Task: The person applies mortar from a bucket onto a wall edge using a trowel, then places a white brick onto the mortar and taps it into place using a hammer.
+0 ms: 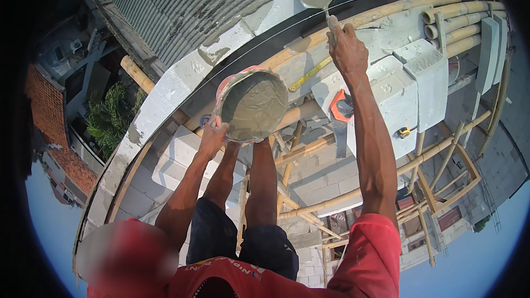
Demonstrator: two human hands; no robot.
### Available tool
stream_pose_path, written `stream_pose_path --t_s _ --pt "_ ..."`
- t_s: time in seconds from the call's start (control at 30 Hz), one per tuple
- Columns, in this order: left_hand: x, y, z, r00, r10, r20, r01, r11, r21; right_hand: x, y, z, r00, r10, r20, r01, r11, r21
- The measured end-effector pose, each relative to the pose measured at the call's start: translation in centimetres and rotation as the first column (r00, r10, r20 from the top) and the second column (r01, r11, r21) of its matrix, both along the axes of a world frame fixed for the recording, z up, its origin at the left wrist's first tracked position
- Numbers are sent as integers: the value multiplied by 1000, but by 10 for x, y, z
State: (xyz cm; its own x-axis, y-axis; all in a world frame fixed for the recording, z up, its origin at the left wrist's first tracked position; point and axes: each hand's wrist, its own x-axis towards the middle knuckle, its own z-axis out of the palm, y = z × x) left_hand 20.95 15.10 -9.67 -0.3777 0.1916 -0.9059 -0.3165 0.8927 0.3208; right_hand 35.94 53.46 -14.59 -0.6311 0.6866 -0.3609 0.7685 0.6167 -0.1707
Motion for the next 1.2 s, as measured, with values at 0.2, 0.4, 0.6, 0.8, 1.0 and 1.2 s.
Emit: stream_pose_path --t_s 0.2,0.4,0.6,0.8,1.0,1.2 --pt "-12 5 9 999 36 21 -35 998 -50 -12 40 -21 992 29 126 -44 991 122" --pt "-10 8 -3 999 16 48 -17 1000 12 -11 113 -57 990 12 143 -42 977 211" --pt "-10 5 1 994 97 50 -101 991 83 -2 102 -51 995 -79 58 64 974 219" --pt "-20 -1 16 992 126 -1 -126 991 39 47 -64 17 539 -832 -128 613 492 -618" --pt "-11 -18 8 993 58 103 -54 997 -47 106 -231 137 617 -761 199 563 250 -788" --pt "-3 -49 36 997 34 72 -42 993 115 107 -330 101 867 -495 55 449 729 -516"
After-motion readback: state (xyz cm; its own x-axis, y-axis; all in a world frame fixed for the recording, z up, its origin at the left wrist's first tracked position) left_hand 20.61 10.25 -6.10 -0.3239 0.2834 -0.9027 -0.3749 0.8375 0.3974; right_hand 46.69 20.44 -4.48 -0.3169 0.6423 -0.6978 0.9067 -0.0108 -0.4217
